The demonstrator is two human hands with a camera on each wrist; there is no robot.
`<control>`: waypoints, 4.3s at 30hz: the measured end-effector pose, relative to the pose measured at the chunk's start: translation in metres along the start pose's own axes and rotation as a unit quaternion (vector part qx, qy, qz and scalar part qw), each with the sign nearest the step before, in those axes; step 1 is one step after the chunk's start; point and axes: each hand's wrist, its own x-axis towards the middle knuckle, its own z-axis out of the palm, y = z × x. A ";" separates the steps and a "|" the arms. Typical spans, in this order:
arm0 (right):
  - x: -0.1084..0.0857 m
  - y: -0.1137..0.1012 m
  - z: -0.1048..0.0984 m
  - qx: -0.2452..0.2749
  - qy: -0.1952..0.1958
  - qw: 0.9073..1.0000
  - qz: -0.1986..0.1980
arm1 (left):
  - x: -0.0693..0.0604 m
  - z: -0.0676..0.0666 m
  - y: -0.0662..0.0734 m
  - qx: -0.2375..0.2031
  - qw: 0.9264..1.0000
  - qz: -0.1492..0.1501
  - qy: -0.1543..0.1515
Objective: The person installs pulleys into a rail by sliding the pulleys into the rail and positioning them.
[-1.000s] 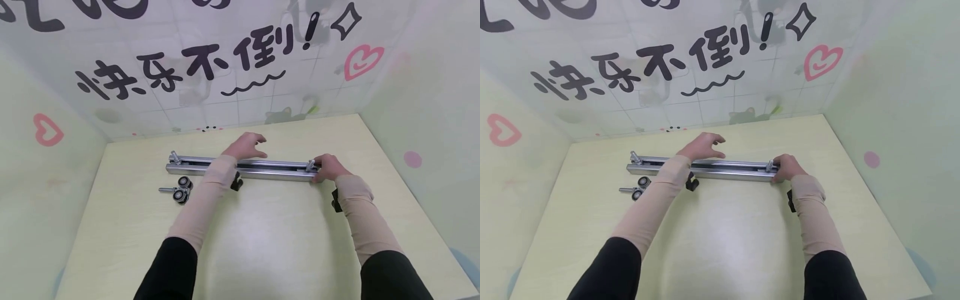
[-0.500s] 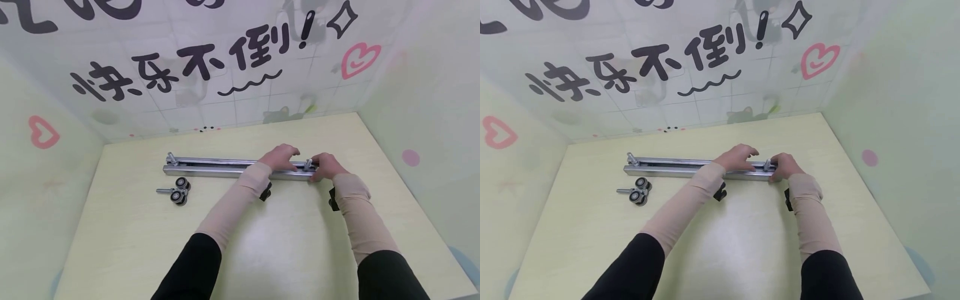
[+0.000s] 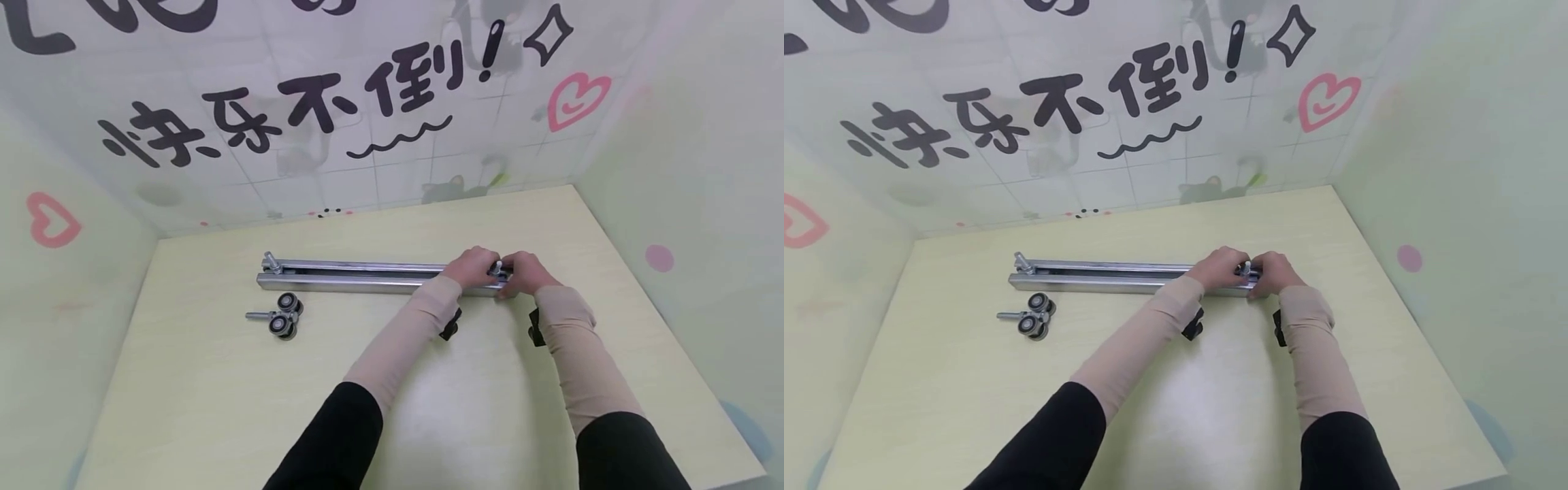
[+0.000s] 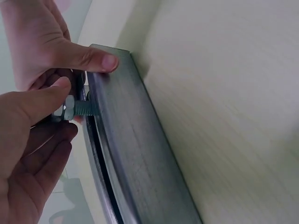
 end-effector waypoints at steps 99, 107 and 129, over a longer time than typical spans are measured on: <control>-0.003 -0.003 -0.002 0.001 -0.022 1.000 0.018 | -0.065 -0.013 -0.074 0.009 0.998 -0.042 0.042; -0.002 -0.002 -0.001 0.000 -0.022 1.000 0.020 | -0.076 -0.019 -0.079 -0.005 0.998 -0.045 0.042; -0.003 0.000 -0.002 0.001 -0.022 0.999 0.023 | -0.104 -0.033 -0.104 -0.025 0.997 -0.066 0.040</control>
